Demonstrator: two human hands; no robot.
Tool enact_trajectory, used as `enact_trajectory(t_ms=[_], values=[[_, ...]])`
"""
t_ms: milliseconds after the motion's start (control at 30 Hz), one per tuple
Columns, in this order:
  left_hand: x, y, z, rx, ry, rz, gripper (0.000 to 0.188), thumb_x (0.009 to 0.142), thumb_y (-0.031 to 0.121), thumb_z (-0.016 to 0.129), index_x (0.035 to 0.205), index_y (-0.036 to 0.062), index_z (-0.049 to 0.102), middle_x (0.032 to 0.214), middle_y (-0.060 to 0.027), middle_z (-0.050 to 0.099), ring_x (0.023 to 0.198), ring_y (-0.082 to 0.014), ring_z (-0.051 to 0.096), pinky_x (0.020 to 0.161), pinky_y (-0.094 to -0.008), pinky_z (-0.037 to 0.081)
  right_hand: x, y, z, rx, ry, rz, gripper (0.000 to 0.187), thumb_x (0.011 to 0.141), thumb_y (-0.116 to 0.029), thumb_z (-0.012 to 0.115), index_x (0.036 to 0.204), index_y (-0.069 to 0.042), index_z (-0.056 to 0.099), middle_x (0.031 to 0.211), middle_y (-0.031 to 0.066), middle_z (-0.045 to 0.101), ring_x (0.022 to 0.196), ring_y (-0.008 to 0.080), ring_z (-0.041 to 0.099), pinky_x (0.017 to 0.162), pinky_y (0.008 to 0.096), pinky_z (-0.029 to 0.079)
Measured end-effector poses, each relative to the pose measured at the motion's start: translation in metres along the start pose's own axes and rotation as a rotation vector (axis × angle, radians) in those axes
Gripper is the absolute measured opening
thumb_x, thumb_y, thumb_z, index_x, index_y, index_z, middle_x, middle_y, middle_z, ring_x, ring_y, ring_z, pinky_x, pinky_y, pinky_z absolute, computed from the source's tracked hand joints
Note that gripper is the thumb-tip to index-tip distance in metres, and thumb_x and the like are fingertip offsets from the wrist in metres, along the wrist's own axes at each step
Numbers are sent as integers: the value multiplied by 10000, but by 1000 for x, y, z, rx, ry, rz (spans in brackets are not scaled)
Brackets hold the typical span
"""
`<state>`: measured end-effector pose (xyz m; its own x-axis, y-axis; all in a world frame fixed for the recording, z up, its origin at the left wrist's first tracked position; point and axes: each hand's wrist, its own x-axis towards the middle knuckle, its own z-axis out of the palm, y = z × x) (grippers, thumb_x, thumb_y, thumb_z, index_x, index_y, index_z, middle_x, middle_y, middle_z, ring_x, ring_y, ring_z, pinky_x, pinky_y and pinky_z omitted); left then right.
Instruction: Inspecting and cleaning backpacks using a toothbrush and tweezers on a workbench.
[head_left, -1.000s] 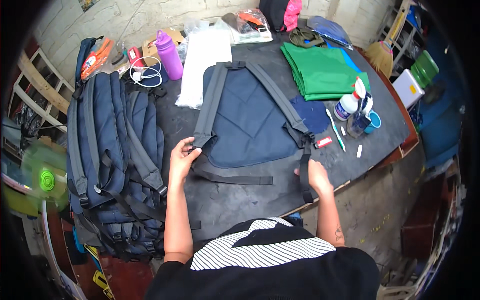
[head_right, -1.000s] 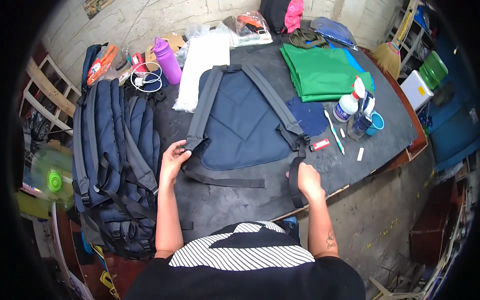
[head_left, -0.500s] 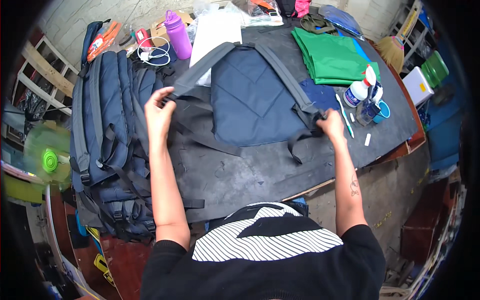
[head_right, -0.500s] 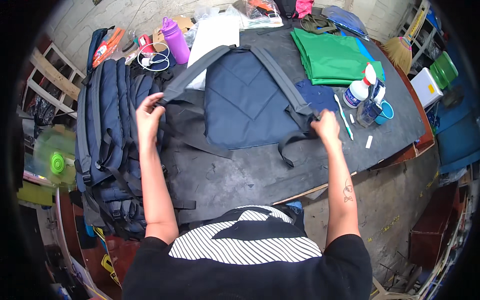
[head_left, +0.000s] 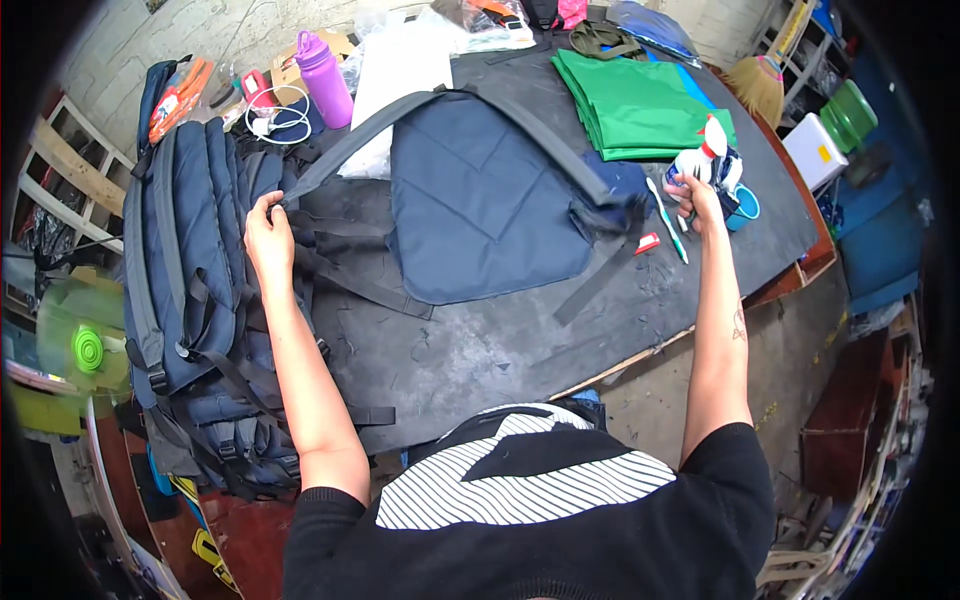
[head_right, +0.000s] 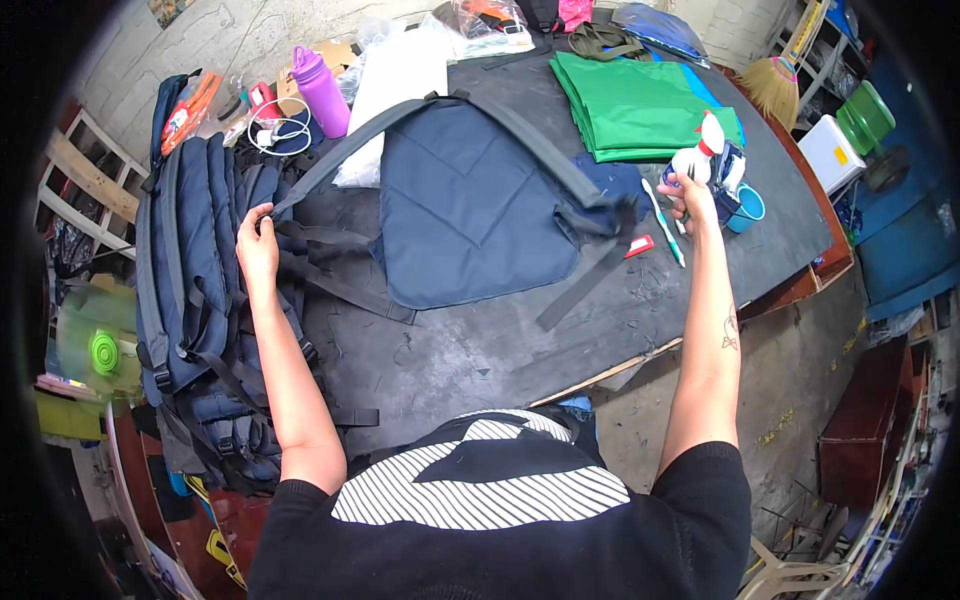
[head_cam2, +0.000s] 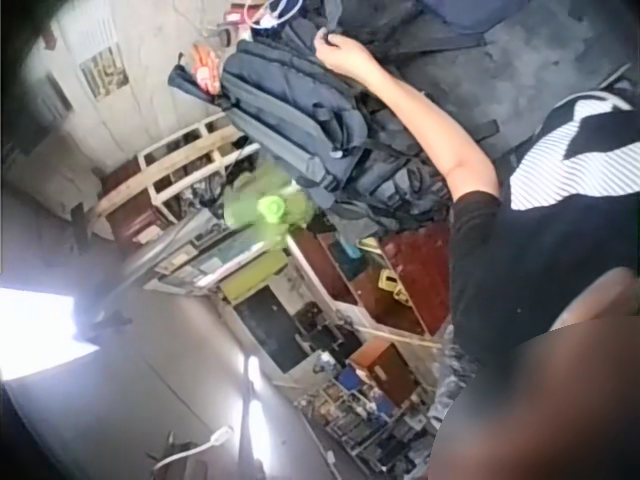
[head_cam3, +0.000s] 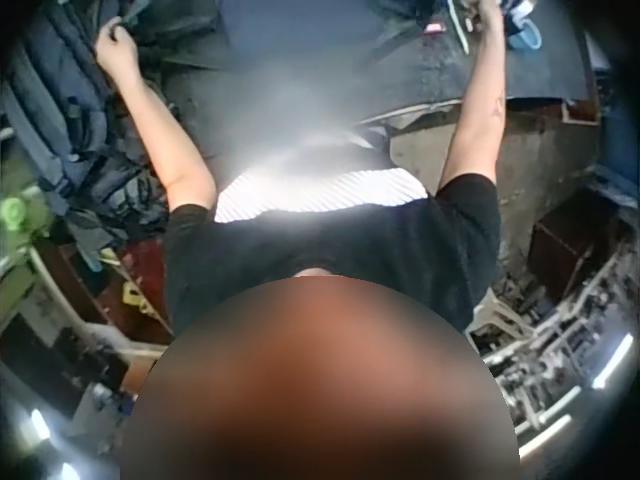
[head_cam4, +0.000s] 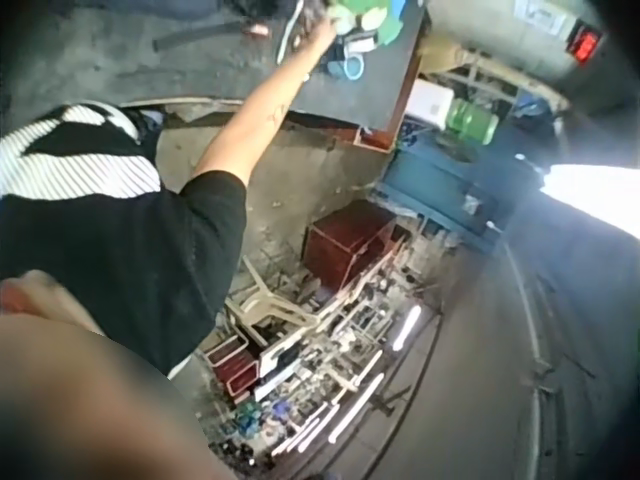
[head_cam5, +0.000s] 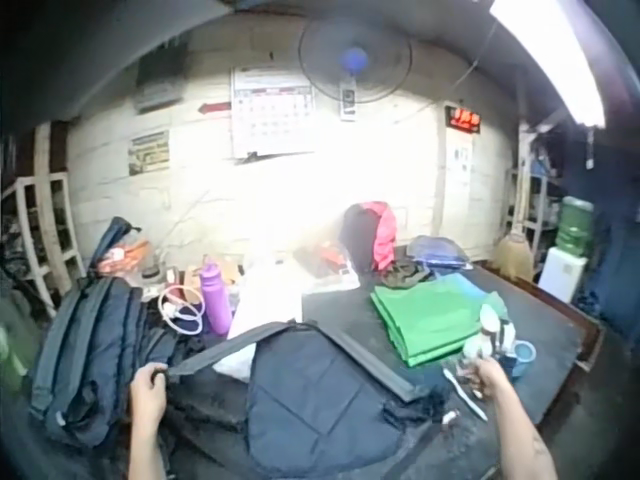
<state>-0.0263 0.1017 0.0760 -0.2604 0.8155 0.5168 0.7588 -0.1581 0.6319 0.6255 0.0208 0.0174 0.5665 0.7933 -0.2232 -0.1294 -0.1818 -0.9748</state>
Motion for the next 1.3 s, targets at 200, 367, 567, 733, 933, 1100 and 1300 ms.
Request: enact_trajectory(t_ms=[200,367,567,733,933,1100,1300], values=[[-1,-2,10,-185,-102,-27,236,872,98,575,1083,20,643,922,-84,676,849,-138,623,792,-255,465,-58,20,66,-1151,-169,-394,752,615,-559,762,1067,23,612,951,182,656,888,247,649,659,396,511],[1,-16,-4,-287,-50,-36,216,882,103,572,1060,6,645,915,-92,676,847,-150,622,776,-270,472,-53,28,94,-1227,-73,-282,506,606,-247,756,1006,36,630,907,210,664,822,297,665,755,371,518],[-1,7,-11,25,109,86,192,873,62,553,1043,30,636,984,-159,637,940,-307,608,847,-373,462,-10,-8,65,-1096,199,-446,388,659,-154,701,1018,-33,620,932,165,666,884,289,652,766,390,499],[-3,2,-6,106,106,126,177,851,44,552,1003,27,641,963,-170,622,929,-341,596,833,-394,459,-2,-12,54,-1359,246,-536,385,711,-125,660,1088,-95,591,994,182,646,975,347,619,804,442,493],[6,15,-16,-484,-134,-55,205,836,119,659,1010,11,658,815,-45,639,738,-106,578,692,-240,455,1,-29,51,-1179,292,-358,448,676,-244,701,1069,-45,619,968,194,658,975,314,633,835,407,481],[-21,101,-13,-549,-771,76,274,808,155,713,1040,22,652,896,-39,650,844,-105,590,775,-243,462,-86,-70,100,-458,-281,-285,356,660,-324,776,832,-77,587,713,3,579,583,82,524,471,222,367],[-71,155,81,-825,-722,90,209,865,127,651,1045,20,645,959,-39,645,890,-107,585,825,-250,450,-157,-14,138,-740,-700,-341,581,708,-365,778,1110,2,575,1007,100,610,960,161,560,862,308,433]])
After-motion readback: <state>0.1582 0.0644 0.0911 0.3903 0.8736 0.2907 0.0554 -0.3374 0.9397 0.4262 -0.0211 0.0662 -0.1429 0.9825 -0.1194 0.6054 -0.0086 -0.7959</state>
